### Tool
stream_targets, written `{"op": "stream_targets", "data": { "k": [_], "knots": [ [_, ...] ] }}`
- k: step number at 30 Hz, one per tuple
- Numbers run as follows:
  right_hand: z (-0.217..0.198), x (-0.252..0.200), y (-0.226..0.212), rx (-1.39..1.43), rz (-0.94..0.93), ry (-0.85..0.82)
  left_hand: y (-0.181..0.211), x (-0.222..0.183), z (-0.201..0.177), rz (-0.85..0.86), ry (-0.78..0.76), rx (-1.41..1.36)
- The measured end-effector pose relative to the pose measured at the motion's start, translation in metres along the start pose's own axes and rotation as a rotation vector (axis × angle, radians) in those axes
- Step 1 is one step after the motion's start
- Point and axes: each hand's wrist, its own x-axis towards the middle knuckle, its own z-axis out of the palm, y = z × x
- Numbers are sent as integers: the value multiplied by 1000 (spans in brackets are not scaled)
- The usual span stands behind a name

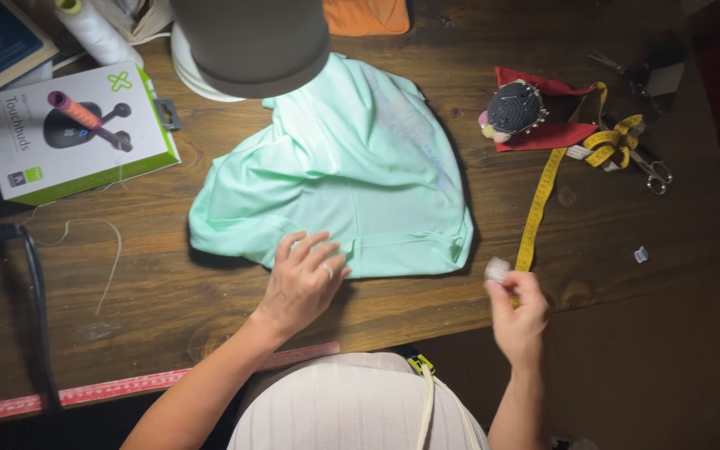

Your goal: Measuring and pinning a green t-shirt on a wooden table to prepare for sewing.

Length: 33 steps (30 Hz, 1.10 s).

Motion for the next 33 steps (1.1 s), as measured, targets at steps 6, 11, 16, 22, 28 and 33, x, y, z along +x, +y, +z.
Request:
{"op": "stream_targets", "data": {
  "k": [6,11,16,22,28,33],
  "knots": [
    [99,-42,-73,656,211,-396,-28,-7,17,-149,-66,18],
    [131,-58,-98,714,223,-372,-32,2,14,-184,-190,-34],
    [122,-69,-112,573,261,-329,-33,25,7,-208,-295,-157],
    [130,-77,-114,556,257,-284,-44,29,23,-197,-432,-158],
    [130,-79,-121,496,242,-271,-40,53,1,-239,-523,-279],
    [136,-79,-121,439,205,-261,-43,57,20,-248,-627,-300]
  ]
}}
